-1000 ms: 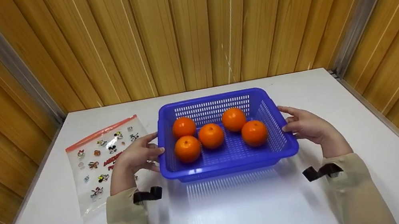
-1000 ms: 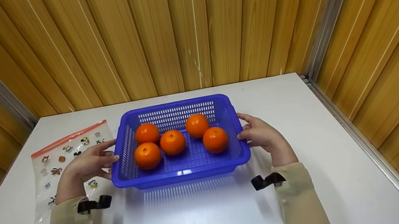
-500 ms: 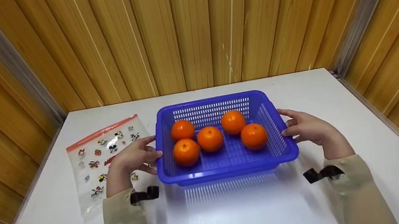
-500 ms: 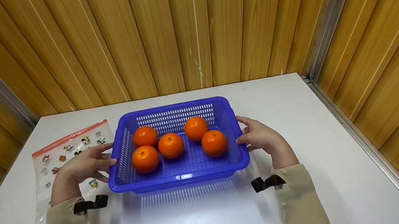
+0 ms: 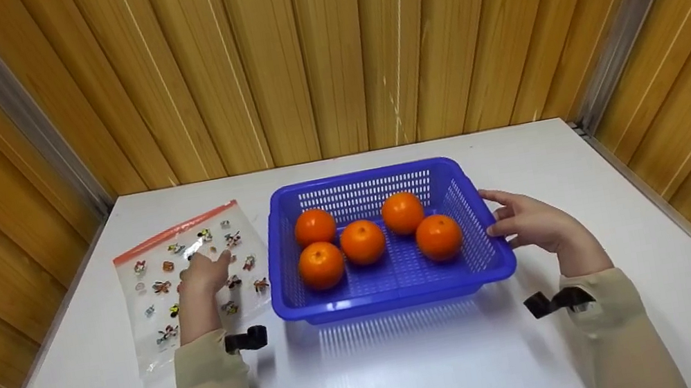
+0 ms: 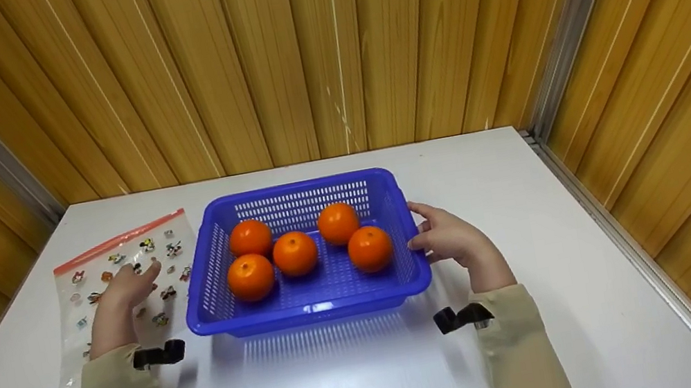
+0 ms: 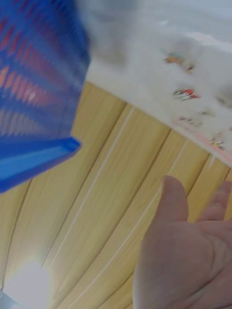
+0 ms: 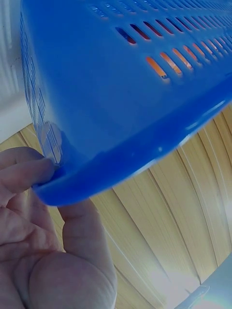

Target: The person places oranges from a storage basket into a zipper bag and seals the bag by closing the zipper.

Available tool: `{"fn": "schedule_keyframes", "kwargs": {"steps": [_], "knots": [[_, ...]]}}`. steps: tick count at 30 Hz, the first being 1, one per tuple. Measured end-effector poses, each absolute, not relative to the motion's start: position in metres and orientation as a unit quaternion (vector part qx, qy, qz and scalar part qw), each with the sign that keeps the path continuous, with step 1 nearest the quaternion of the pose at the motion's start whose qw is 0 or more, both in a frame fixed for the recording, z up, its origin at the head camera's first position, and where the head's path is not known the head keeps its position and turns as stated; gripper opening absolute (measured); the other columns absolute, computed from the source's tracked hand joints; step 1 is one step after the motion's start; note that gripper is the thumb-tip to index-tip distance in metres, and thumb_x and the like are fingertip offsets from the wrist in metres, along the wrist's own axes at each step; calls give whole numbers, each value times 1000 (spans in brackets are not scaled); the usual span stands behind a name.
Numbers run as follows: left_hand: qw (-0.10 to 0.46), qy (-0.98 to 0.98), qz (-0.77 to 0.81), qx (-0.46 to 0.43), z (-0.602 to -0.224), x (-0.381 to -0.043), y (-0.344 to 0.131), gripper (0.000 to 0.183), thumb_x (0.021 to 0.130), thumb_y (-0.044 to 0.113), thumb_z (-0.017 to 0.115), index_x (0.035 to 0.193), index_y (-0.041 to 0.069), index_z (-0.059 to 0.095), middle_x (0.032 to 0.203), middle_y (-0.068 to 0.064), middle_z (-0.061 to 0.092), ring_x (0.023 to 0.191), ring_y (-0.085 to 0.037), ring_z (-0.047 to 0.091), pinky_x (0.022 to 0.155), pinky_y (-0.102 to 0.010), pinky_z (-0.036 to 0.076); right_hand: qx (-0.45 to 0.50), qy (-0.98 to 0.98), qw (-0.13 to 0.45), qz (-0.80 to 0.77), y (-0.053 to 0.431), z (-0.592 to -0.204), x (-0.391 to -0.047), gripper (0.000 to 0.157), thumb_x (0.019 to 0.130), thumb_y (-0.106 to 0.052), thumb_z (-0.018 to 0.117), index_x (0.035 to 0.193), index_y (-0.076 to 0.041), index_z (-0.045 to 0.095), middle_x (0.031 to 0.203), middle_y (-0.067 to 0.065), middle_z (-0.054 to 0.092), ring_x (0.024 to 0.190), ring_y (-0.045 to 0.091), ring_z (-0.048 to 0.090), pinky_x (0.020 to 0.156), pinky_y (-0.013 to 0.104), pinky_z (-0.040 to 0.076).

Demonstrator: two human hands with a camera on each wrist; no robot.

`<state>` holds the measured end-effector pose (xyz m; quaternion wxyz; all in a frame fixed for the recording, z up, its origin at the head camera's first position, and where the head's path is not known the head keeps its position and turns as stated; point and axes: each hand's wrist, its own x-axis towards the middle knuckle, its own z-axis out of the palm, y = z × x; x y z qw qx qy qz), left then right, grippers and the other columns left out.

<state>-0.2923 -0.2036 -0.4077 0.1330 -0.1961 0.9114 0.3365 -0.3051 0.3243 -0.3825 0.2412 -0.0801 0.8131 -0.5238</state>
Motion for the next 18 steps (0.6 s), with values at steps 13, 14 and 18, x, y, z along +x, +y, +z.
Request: {"fn": "schedule_keyframes", "kwargs": {"steps": [13,14,18], "knots": [[146,866,316,-359,-437,-291,-202,95,106,53,36,158,-9,-14,156,-46,-23,148,-64,-19,120,-79,-3,-79,805,243,-536,325,-383,-306,86,96,-2,58,165,-3,7,107,9,59,94,18,68,81,33,63],[142,866,312,-363,-438,-290,-203,95,106,53,36,157,-10,-14,157,-44,-24,149,-64,-18,119,-80,-4,-78,805,243,-536,325,-384,-306,86,95,-2,58,165,-4,7,106,9,59,94,18,68,81,33,63],[137,870,301,-365,-441,-286,-211,96,105,51,42,158,-11,-8,160,-41,-22,150,-62,-12,117,-83,-3,-76,806,243,-534,325,-384,-306,87,95,-2,58,165,-4,5,108,11,60,96,20,69,82,35,63]]}}
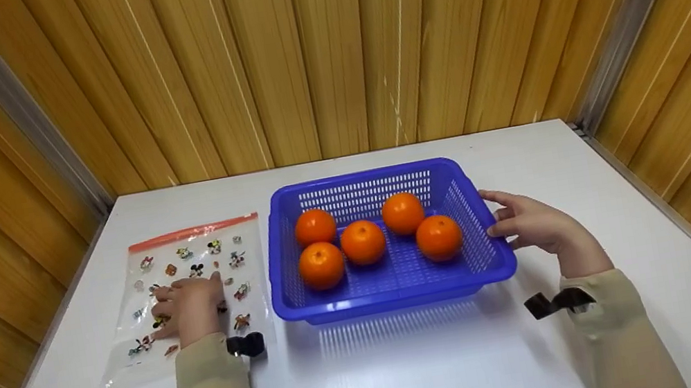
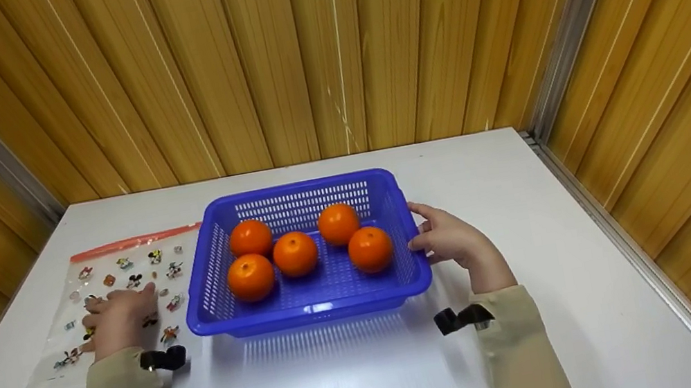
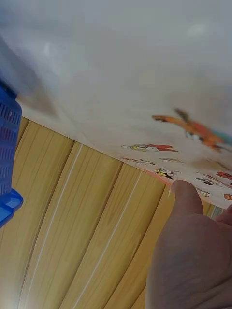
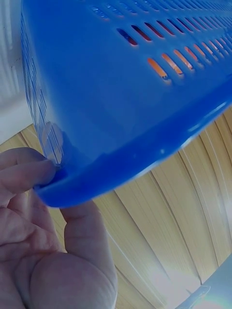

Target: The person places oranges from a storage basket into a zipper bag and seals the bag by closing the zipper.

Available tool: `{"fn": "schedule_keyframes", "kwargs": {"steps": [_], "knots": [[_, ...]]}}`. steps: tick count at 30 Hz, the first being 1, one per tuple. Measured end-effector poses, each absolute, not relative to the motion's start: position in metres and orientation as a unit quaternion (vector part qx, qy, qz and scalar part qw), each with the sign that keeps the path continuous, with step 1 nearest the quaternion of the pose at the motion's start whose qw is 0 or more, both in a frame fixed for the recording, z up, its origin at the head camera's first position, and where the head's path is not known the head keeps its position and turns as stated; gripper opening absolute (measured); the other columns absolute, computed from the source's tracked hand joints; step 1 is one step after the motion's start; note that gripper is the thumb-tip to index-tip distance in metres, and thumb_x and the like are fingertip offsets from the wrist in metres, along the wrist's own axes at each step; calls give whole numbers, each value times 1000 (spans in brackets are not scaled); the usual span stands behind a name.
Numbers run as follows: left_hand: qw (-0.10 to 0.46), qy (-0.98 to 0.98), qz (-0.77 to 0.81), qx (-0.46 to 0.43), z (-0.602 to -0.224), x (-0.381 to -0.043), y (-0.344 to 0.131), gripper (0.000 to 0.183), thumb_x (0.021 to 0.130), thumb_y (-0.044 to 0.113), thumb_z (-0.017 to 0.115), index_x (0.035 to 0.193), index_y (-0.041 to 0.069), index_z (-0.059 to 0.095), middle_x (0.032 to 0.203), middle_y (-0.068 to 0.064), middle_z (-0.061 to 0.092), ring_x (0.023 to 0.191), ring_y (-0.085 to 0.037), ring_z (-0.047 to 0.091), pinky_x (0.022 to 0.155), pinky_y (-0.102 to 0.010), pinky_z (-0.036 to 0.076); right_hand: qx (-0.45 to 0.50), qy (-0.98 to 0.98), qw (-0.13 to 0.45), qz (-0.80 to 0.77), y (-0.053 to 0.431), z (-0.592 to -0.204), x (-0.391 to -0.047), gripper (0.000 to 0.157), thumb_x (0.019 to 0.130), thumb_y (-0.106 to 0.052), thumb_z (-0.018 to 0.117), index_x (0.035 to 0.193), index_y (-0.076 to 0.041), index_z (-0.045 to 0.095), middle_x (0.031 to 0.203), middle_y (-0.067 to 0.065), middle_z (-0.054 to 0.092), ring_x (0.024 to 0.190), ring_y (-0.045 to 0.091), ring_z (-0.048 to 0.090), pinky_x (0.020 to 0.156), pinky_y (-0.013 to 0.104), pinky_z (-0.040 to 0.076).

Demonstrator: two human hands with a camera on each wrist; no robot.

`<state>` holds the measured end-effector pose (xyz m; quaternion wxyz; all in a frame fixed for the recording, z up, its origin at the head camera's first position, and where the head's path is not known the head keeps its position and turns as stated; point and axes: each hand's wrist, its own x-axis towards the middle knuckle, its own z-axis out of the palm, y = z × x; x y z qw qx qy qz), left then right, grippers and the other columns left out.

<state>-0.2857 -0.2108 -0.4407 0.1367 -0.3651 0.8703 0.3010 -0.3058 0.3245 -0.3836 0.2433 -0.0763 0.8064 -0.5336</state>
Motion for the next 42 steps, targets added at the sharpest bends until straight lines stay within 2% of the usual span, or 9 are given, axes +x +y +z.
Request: {"fn": "schedule_keyframes", "kwargs": {"steps": [9,13,18,22,26,30,35,39,42], "knots": [[184,900,248,-307,-429,-273,-227,74,96,18,68,152,-13,32,161,-43,2,147,-65,4,121,-78,3,-83,801,248,-539,325,-384,-306,88,95,-2,58,165,-3,4,106,10,59,95,18,68,82,35,64],[216,897,262,-282,-423,-268,-234,76,92,-5,52,159,-10,16,165,-36,-6,148,-65,-12,122,-75,-4,-81,801,248,-538,325,-384,-306,88,95,-2,58,165,-4,5,103,7,58,94,17,68,82,35,63],[203,908,271,-248,-423,-266,-232,71,99,1,35,158,-11,-2,162,-38,-11,150,-60,-16,122,-72,-10,-80,804,249,-535,325,-384,-306,88,95,-2,58,165,-4,5,103,7,57,94,18,67,83,35,63],[140,909,293,-261,-424,-277,-224,67,99,7,38,157,-16,13,161,-44,10,152,-59,11,125,-69,15,-83,803,248,-536,325,-383,-305,88,95,-2,58,165,-3,5,101,5,56,93,17,67,81,34,63],[91,911,304,-264,-428,-283,-216,59,105,24,37,145,-19,35,144,-45,41,134,-61,43,109,-65,42,-84,802,248,-538,325,-383,-305,88,95,-3,58,165,-2,5,102,6,57,94,18,68,81,34,64],[98,900,314,-286,-432,-284,-214,71,106,36,45,149,-19,29,150,-49,26,138,-66,29,112,-70,36,-79,803,246,-536,324,-384,-306,88,95,-3,59,165,-3,5,106,9,59,96,19,69,82,35,64],[133,882,321,-317,-434,-283,-219,70,99,11,52,156,-13,19,158,-45,0,145,-66,4,118,-77,18,-73,805,246,-534,324,-385,-307,88,95,-2,58,165,-4,5,107,10,58,97,21,68,85,38,64],[151,896,298,-293,-432,-282,-223,66,96,-1,42,156,-14,17,156,-49,1,146,-69,-1,121,-77,10,-73,806,246,-533,324,-385,-307,88,95,-2,58,165,-4,6,106,10,58,97,21,68,86,39,64],[128,912,280,-270,-430,-280,-220,57,95,-1,40,149,-17,32,150,-52,20,143,-68,17,119,-73,23,-73,808,246,-531,324,-384,-307,88,95,-3,58,165,-4,5,107,9,58,97,21,68,87,40,63]]}}
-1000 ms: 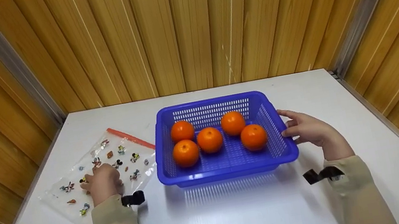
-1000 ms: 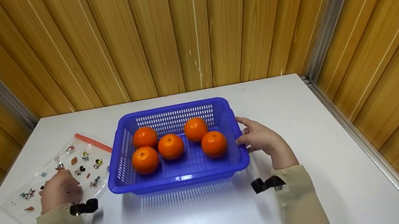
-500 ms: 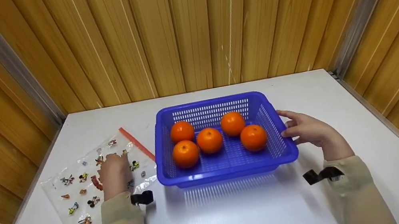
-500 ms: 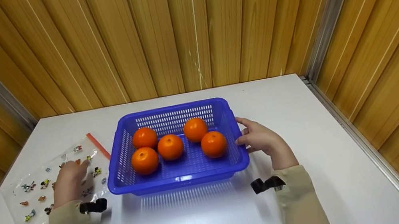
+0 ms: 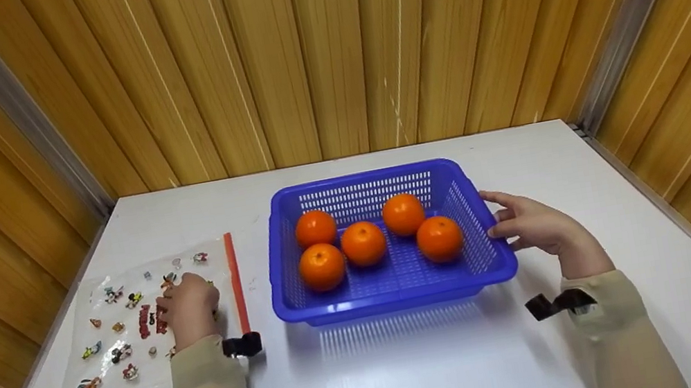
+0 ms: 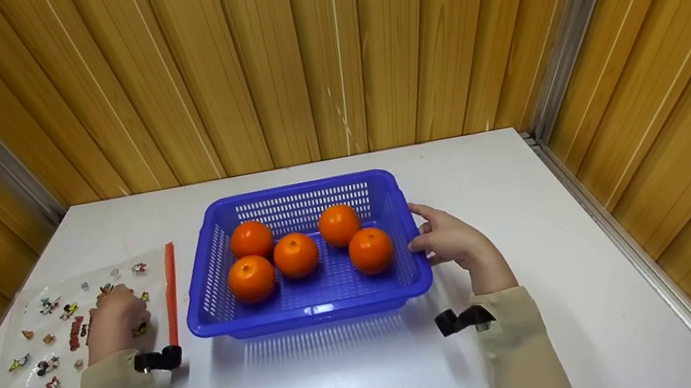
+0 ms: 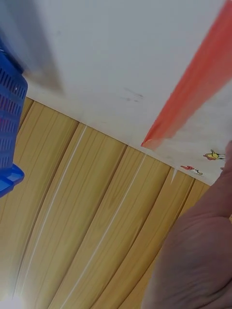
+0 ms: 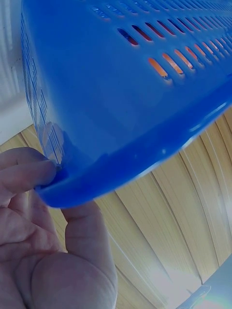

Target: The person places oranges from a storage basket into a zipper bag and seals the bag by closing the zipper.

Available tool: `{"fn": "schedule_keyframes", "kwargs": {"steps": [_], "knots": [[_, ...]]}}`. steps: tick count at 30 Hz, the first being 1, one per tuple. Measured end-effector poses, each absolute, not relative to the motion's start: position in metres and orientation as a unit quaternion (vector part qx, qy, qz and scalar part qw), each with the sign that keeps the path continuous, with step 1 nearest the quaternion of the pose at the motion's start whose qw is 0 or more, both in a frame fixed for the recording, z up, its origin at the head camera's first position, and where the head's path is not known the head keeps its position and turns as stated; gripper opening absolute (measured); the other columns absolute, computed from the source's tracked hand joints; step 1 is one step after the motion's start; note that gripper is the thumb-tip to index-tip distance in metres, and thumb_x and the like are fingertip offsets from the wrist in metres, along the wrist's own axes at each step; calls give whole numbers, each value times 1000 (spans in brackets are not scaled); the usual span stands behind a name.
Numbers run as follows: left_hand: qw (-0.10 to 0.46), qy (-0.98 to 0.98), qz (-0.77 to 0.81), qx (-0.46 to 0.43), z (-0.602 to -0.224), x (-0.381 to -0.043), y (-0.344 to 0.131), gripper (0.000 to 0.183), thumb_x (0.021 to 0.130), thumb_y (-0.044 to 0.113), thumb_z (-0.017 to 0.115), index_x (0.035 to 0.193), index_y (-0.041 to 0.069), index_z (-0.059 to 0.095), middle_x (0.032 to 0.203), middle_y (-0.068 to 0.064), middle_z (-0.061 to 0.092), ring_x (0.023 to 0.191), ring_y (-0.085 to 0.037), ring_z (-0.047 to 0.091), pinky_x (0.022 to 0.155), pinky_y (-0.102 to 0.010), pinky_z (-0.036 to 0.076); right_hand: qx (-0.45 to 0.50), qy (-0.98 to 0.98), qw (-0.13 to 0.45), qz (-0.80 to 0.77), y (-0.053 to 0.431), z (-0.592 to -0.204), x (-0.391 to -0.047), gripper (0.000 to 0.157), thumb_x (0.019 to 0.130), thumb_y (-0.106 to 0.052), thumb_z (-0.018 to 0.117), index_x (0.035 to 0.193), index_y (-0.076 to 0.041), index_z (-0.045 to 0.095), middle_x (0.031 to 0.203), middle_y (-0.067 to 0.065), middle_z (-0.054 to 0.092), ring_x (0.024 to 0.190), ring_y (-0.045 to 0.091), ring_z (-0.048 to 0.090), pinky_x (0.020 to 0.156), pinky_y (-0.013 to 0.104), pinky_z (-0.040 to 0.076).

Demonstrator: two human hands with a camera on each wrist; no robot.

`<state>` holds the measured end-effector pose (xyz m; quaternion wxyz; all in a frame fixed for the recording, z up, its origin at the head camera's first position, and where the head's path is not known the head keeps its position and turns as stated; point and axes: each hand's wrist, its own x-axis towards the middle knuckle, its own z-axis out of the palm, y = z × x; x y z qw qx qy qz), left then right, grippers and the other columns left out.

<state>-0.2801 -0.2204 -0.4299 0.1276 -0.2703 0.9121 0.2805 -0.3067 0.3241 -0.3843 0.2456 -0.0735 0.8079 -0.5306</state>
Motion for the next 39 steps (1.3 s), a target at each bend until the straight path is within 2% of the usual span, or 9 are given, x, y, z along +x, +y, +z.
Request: {"fn": "schedule_keyframes", "kwargs": {"steps": [3,6,9,13,17,21,28,32,39], "knots": [[91,923,277,-250,-427,-282,-214,46,97,7,47,136,-18,48,140,-46,44,131,-59,45,107,-65,45,-72,809,246,-529,325,-385,-307,88,95,-3,58,165,-5,5,106,9,58,97,21,68,86,40,63],[75,924,292,-234,-425,-287,-207,47,99,18,57,129,-18,55,131,-39,58,115,-49,62,96,-57,55,-73,809,246,-529,325,-386,-307,88,95,-3,58,165,-5,5,106,9,58,97,21,67,86,39,63],[82,928,293,-213,-427,-290,-198,49,98,27,65,121,-17,60,115,-33,66,96,-39,66,88,-50,58,-75,808,246,-530,325,-385,-307,88,95,-3,58,165,-5,6,105,8,58,98,21,67,85,38,63],[83,935,277,-203,-434,-293,-190,44,93,29,73,108,-11,64,96,-20,66,78,-26,56,74,-42,55,-75,808,246,-530,325,-385,-306,88,95,-3,58,165,-5,6,105,8,58,97,20,67,85,37,63],[65,948,248,-190,-439,-294,-186,42,87,21,75,109,-12,63,104,-28,69,89,-36,66,81,-50,59,-76,805,246,-534,325,-385,-307,88,95,-3,58,165,-4,6,104,7,58,96,19,68,84,37,63],[57,950,241,-188,-440,-295,-185,31,90,5,59,112,-15,63,115,-35,67,105,-47,68,87,-56,59,-77,801,247,-540,324,-385,-306,89,94,-3,59,165,-4,5,103,6,58,95,19,68,84,37,64],[73,939,273,-195,-435,-294,-196,32,91,-5,48,117,-19,60,120,-38,64,97,-39,65,82,-52,60,-77,803,246,-538,325,-387,-307,88,94,-2,58,165,-4,6,103,7,58,96,20,68,83,37,64],[40,923,320,-209,-430,-290,-201,36,87,-8,45,118,-22,58,119,-40,62,93,-37,61,87,-53,57,-75,803,247,-537,324,-386,-306,88,95,-2,58,165,-5,6,102,6,57,96,20,68,84,37,64],[-6,920,325,-217,-412,-290,-199,40,95,-2,47,128,-24,53,119,-41,62,93,-38,62,87,-52,58,-74,812,249,-523,325,-384,-307,88,96,-5,59,165,-5,5,106,7,56,97,20,66,86,38,63]]}}
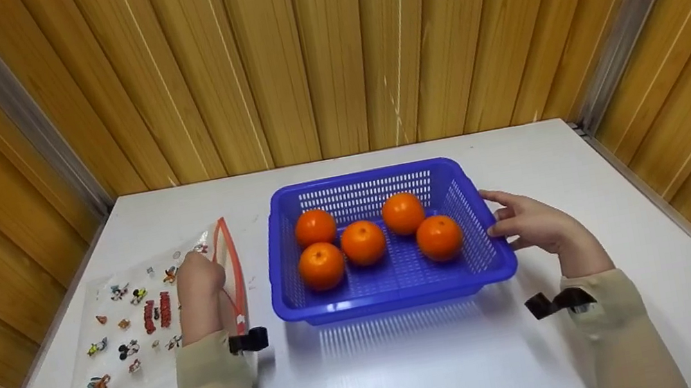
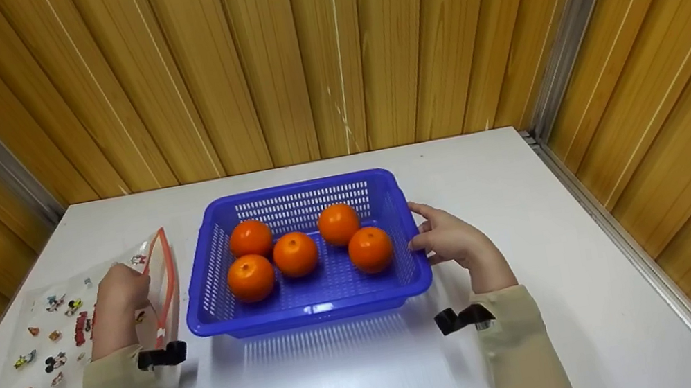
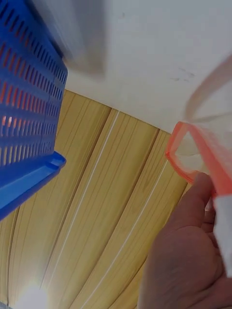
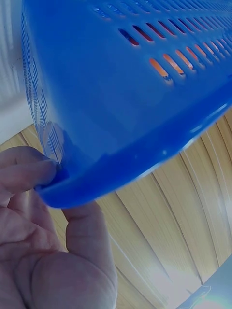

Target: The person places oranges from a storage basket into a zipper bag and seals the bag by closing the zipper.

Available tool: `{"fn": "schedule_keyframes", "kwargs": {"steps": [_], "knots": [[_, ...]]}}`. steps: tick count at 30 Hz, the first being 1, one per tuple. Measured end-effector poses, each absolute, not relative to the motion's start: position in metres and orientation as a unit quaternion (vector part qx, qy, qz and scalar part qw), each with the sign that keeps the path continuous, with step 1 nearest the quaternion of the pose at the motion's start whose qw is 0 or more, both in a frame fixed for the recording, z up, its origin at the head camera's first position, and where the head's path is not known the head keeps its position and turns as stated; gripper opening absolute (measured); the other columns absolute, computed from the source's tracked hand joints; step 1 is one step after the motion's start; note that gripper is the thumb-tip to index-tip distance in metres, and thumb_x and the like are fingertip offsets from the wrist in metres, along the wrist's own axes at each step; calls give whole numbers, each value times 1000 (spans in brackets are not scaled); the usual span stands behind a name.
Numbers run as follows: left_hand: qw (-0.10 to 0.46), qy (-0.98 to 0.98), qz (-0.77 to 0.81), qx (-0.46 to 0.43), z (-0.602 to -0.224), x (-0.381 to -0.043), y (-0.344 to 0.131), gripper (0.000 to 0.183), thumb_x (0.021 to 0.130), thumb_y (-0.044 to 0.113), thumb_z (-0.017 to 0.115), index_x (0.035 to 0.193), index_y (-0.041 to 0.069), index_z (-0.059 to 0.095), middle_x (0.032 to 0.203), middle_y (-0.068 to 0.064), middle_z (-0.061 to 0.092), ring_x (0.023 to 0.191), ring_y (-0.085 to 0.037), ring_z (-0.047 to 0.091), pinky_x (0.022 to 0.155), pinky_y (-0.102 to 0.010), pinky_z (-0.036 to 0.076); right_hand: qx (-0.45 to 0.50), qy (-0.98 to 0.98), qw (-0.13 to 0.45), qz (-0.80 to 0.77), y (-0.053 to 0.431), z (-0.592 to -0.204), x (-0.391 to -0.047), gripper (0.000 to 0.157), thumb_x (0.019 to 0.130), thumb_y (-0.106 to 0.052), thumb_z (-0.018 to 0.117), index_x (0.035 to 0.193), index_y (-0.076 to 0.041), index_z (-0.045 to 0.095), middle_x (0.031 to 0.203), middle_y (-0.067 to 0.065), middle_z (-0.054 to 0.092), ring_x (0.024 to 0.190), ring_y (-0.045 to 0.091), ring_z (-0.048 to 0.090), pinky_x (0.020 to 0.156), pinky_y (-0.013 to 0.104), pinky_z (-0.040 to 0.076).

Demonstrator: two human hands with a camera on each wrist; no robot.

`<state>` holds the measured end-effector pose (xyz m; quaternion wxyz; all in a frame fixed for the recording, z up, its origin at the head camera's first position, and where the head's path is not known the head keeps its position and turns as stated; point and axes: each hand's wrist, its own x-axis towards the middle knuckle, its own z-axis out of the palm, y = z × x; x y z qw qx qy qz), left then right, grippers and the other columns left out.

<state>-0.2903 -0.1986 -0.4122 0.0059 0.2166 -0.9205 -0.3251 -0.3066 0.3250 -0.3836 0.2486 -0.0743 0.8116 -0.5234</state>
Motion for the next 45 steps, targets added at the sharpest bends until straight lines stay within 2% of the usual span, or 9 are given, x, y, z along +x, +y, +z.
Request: {"fn": "schedule_keyframes", "kwargs": {"steps": [6,9,13,15,17,24,31,39,45], "knots": [[49,-916,-328,224,-395,-284,-198,42,99,6,41,129,-23,51,121,-41,62,102,-45,63,87,-57,55,-72,832,246,-493,320,-377,-307,88,96,-7,59,165,-2,5,117,16,57,99,20,67,94,46,61],[85,-913,-334,219,-387,-280,-197,38,99,7,41,121,-21,55,115,-42,64,101,-50,65,82,-58,55,-70,860,215,-458,311,-369,-305,88,95,-8,60,163,2,5,132,32,53,109,33,68,102,53,57],[116,-906,-350,206,-379,-277,-191,31,100,9,42,113,-16,56,107,-40,67,94,-47,67,72,-54,56,-51,904,149,-398,288,-353,-301,86,97,-16,59,162,5,7,154,41,33,140,54,43,116,65,40],[126,-904,-355,204,-375,-276,-187,29,101,10,44,111,-13,56,105,-37,67,91,-43,67,70,-50,54,-39,918,123,-376,273,-343,-300,84,99,-21,59,163,2,9,160,38,26,148,57,28,119,71,30],[131,-902,-358,204,-371,-274,-184,27,102,12,45,109,-11,56,102,-34,67,88,-40,66,68,-47,53,-38,923,106,-369,255,-335,-301,82,100,-24,58,163,0,13,162,35,25,151,55,22,121,71,24],[141,-897,-371,194,-361,-268,-170,25,101,14,49,109,-8,57,101,-29,68,87,-35,65,65,-39,52,-95,889,99,-437,183,-322,-309,69,101,-20,60,159,1,30,158,27,42,148,42,40,123,53,35],[141,-900,-376,172,-355,-264,-158,23,100,14,52,108,-6,57,101,-28,68,86,-34,66,61,-32,51,-130,850,125,-495,118,-328,-312,58,101,-19,62,153,0,43,146,22,57,136,37,56,115,46,47],[164,-903,-372,137,-350,-259,-142,17,98,13,56,102,-3,58,95,-25,70,84,-36,66,74,-48,55,-104,793,216,-560,58,-338,-309,57,104,-23,60,153,2,43,145,21,58,121,35,68,106,45,55],[163,-909,-368,110,-345,-254,-132,15,98,13,58,101,-2,58,90,-22,70,76,-32,65,68,-46,54,-107,792,250,-546,31,-344,-308,57,106,-29,59,149,6,45,129,21,70,95,28,77,96,41,61]]}}
